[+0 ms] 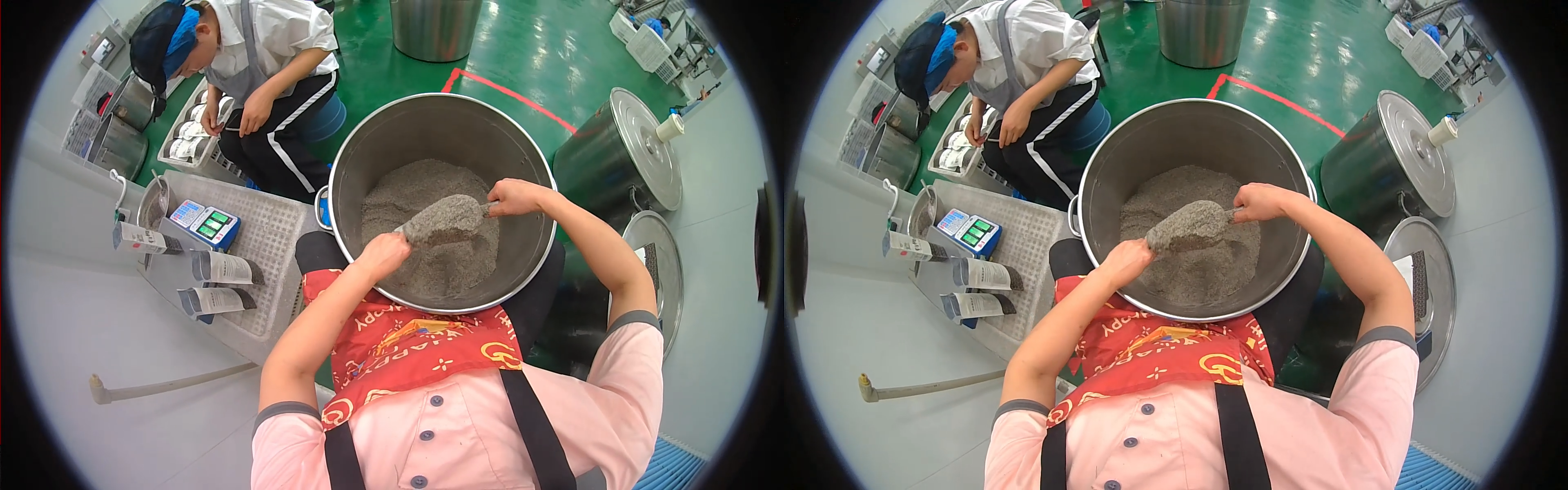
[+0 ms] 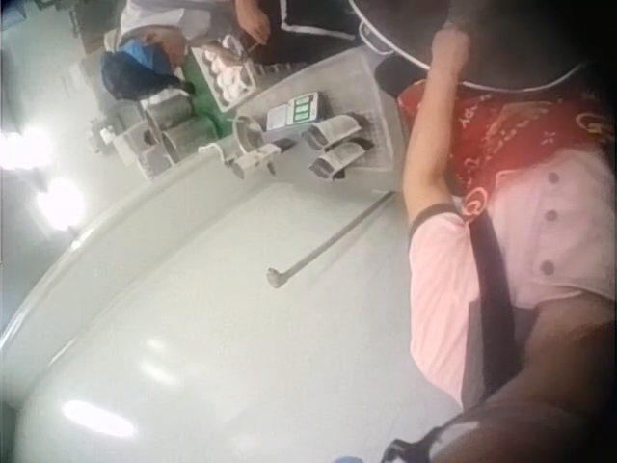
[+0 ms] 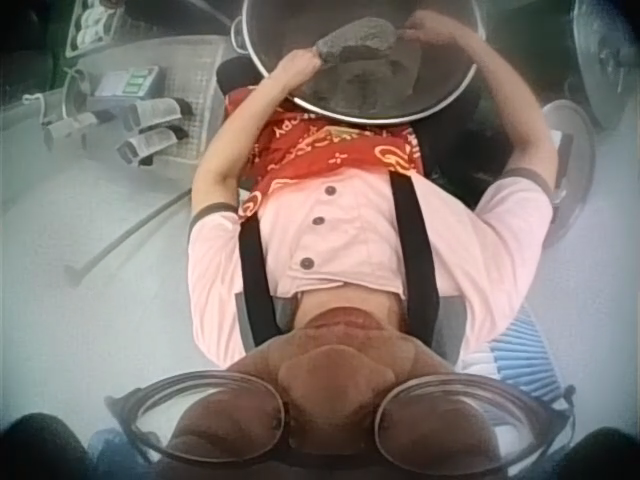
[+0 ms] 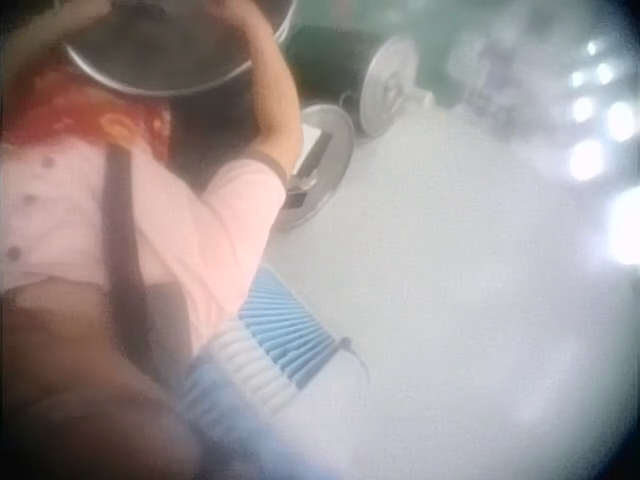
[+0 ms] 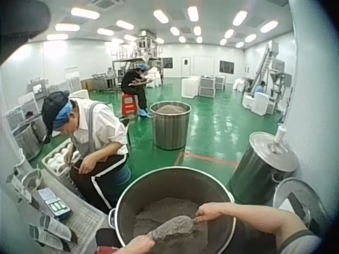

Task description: Packaging a gray powder from a large bin into individual pouches using a scoop and scale.

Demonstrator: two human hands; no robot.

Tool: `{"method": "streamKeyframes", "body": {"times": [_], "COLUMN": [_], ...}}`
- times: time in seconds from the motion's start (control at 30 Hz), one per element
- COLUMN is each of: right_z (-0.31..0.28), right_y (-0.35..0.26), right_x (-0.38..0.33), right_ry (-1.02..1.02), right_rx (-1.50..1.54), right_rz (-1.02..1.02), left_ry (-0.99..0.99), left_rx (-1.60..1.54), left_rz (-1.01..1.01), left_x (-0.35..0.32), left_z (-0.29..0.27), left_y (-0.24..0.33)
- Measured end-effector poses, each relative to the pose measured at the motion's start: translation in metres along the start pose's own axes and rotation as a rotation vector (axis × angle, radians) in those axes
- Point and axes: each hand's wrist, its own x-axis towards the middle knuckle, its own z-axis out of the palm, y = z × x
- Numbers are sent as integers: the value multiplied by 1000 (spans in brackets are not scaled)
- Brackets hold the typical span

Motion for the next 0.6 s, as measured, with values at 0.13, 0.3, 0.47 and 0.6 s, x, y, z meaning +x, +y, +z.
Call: {"method": "streamKeyframes", "body": {"times": [0.13,0.3,0.47,0.6], "right_z": [-2,-9,-12,-12], "right_y": [-12,-46,-88,-104], "right_x": [8,15,16,17], "right_ry": [3,47,59,156], "right_rx": [-101,-408,-590,-671], "right_rz": [-46,-73,-34,-44], "left_ry": [-82,-23,-4,37], "left_rx": [42,27,-20,-88], "left_rz": [3,35,3,-23], "left_x": [0,1,2,1], "left_z": [3,6,16,18], "left_y": [3,8,10,10]}}
